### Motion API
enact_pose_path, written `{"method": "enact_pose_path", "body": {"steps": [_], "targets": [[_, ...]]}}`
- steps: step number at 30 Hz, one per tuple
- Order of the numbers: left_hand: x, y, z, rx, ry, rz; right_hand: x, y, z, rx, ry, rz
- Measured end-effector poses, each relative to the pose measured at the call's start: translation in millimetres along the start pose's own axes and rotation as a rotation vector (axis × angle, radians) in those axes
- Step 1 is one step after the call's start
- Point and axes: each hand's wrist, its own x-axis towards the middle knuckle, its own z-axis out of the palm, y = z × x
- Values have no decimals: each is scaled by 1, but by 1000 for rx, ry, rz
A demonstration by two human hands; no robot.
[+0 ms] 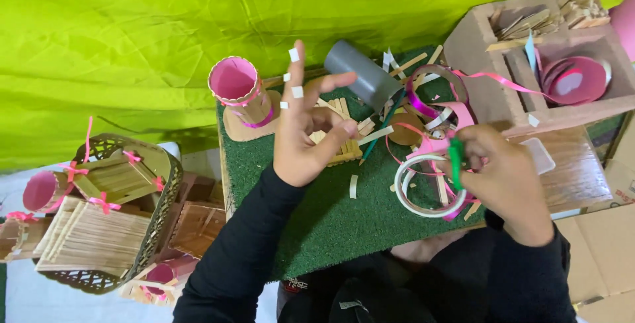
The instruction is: The person is assembling and decorating a small wooden structure made of popsicle sticks, specifically cutting and applying small white adhesive strips to the frame.
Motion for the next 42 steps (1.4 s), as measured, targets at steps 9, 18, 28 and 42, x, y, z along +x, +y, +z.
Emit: {"method": "enact_pose_path", "body": {"steps": [9, 18, 28, 42], "targets": [[-11, -19, -6, 50, 122, -1, 36, 15, 40, -540, 0, -108], [-12, -46, -7, 219, 243, 103, 44, 10, 40, -404, -103, -2], [-10, -54, -11, 110, 201, -17, 58, 13, 37, -646, -512, -70], [-8, -73, -17, 54, 120, 12, 67, -57, 83, -242, -51, -732]]}}
